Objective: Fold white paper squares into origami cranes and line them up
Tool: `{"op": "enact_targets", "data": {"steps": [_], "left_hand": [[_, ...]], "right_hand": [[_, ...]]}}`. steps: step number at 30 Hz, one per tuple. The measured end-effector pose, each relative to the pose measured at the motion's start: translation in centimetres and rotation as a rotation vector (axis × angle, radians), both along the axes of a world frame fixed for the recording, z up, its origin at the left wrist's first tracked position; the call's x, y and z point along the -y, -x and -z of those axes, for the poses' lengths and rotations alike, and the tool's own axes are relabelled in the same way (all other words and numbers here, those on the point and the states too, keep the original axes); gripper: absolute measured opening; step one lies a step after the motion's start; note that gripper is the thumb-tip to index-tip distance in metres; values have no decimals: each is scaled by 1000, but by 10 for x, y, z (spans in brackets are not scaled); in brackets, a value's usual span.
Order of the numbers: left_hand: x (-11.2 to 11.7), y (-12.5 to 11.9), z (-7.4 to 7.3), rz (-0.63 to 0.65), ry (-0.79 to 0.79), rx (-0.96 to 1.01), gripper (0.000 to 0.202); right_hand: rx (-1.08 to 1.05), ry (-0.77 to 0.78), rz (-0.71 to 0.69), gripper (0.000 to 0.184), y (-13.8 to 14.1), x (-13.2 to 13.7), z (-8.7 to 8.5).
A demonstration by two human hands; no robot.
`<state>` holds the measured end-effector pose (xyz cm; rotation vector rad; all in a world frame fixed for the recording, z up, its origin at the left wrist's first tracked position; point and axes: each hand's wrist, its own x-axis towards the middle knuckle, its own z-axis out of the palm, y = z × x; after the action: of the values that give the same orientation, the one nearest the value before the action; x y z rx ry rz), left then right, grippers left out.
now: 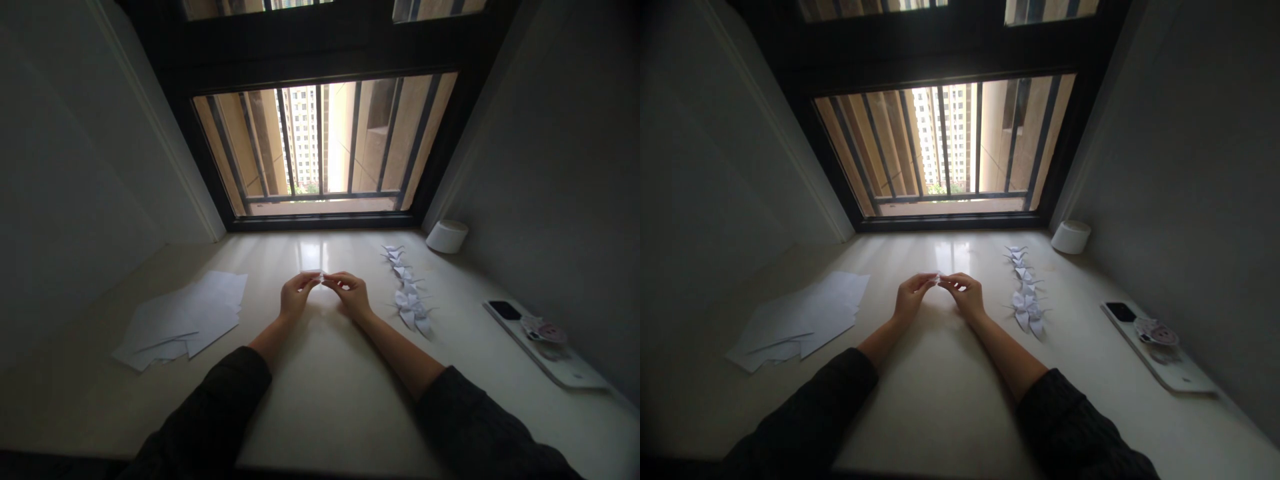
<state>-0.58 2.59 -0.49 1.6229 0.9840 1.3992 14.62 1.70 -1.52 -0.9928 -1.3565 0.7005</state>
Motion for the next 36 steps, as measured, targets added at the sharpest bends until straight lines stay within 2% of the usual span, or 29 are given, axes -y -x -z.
{"op": "enact_targets", "data": {"steps": [6,12,22,27,31,36], "left_hand": [[0,2,-1,-48,-7,-64,24],[-1,2,0,-4,15,-34,28],[2,3,-5,-58,-27,-20,19],[0,2,-1,-67,-16,18,17],[-3,1,4,-77,32,60,20],[-4,2,3,-98,30,72,20]], "right_hand": [[-46,118,-64,22,-1,-2,1],[-63,135,-66,24,-4,-3,0],[-31,118,-85,22,-3,0,-4],[-32,118,-59,19,-1,2,-6],[-72,133,-53,21,1,0,-4],[-191,182,-39,28,-2,-4,0]]}}
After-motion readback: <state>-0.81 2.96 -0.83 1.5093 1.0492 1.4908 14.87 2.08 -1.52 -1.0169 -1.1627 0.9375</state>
